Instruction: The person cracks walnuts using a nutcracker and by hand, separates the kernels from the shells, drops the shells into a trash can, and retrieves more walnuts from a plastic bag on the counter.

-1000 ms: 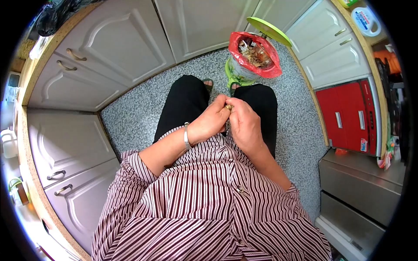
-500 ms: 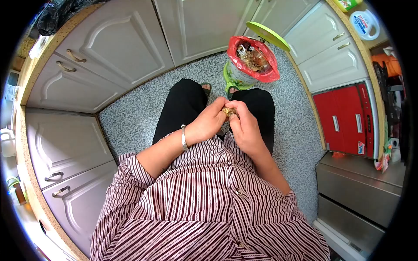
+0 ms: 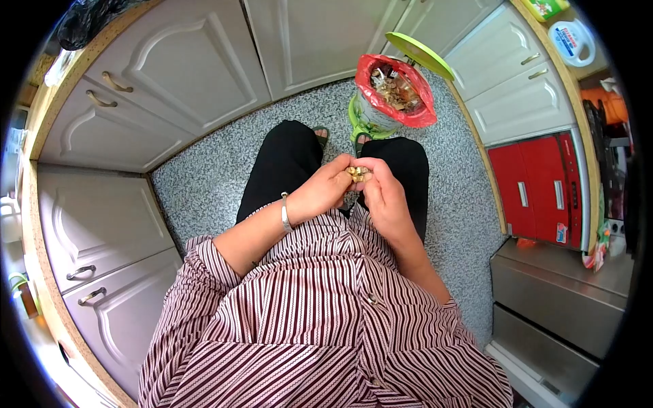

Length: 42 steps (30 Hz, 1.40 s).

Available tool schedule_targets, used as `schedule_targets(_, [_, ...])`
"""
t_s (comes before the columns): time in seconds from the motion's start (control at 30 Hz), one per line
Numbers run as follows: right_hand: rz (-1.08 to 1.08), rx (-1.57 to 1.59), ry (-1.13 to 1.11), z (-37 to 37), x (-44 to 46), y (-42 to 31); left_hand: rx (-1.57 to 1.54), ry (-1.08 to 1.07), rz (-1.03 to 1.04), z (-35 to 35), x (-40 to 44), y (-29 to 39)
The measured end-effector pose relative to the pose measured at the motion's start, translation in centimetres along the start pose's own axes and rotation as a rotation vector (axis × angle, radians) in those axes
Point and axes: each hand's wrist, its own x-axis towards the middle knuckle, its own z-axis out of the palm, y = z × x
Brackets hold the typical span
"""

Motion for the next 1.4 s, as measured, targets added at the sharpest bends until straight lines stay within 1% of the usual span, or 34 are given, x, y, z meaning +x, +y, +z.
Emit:
schedule_targets(0.07, [0.075, 0.121, 0.022, -0.1, 0.0, -0.3, -0.135, -0.078, 0.005, -0.5, 0.1, -0.5])
schedule_targets(0.1, [0.100, 0.161, 0.030, -0.1, 0.0, -0.4, -0.136, -0.078, 0.005, -0.4, 0.2, -0.7])
schedule_targets(0.17, [0.056, 0.106, 0.028, -0.3, 0.1, -0.3, -0.280, -0.101, 0.082, -0.2, 0.5, -1.1])
schedule_targets(0.2, [0.056, 0.106, 0.028, -0.4, 0.1, -0.4, -0.280, -0.101, 0.082, -0.2, 0.5, -1.2])
schedule_targets(0.27, [0.159, 0.176, 0.017, -0.7, 0.1, -0.7, -0.594, -0.112, 0.038, -0.2, 0.6, -1.1])
schedule_targets(0.3, [0.159, 0.176, 0.017, -0.7, 0.1, -0.8, -0.595, -0.111, 0.038, -0.2, 0.6, -1.1])
schedule_targets(0.37, [0.163, 0.241, 0.029, -0.8, 0.2, -0.8, -0.721, -0.133, 0.033, -0.2, 0.4, -1.1])
schedule_targets(0.4, [0.162, 0.242, 0.030, -0.8, 0.2, -0.8, -0.720, -0.134, 0.033, -0.2, 0.5, -1.3])
schedule_targets(0.5, [0.136, 0.276, 0.016, -0.6, 0.1, -1.1, -0.783, -0.187, 0.063, -0.4, 0.7, -1.8])
schedule_targets(0.57, [0.086, 0.270, 0.000, -0.7, 0.1, -1.6, -0.878, -0.230, 0.086, -0.4, 0.6, -1.6])
schedule_targets(0.7, [0.084, 0.280, -0.029, -0.9, -0.1, -1.9, -0.927, -0.291, 0.078, -0.7, 1.0, -2.3])
schedule_targets(0.77, [-0.113, 0.033, 0.004, -0.5, -0.1, -2.9, -0.980, -0.321, 0.069, -0.7, 1.1, -2.2])
schedule_targets(0.9, [-0.112, 0.008, -0.036, -0.6, -0.2, -3.0, -0.981, -0.246, 0.023, -0.4, 0.8, -1.5])
schedule_targets(0.97, [-0.011, 0.114, -0.051, -0.8, -0.2, -3.1, -1.049, -0.322, 0.060, -0.7, 1.1, -2.2])
schedule_targets(1.0, [-0.012, 0.114, -0.052, -0.9, -0.2, -3.0, -1.049, -0.321, 0.062, -0.8, 1.1, -2.3])
schedule_targets(1.07, [0.040, 0.199, -0.053, -1.0, -0.2, -2.8, -1.099, -0.393, 0.091, -0.9, 1.1, -2.3])
schedule_targets(1.2, [0.154, 0.362, -0.081, -0.9, -0.3, -2.7, -1.110, -0.352, 0.062, -0.6, 0.8, -1.7])
schedule_targets(1.27, [-0.132, 0.037, -0.027, -0.3, -0.2, -2.2, -1.044, -0.262, 0.043, -0.3, 0.9, -1.7])
schedule_targets(1.4, [-0.074, 0.026, -0.021, -0.2, -0.3, -2.2, -1.008, -0.221, 0.053, -0.3, 0.8, -1.7])
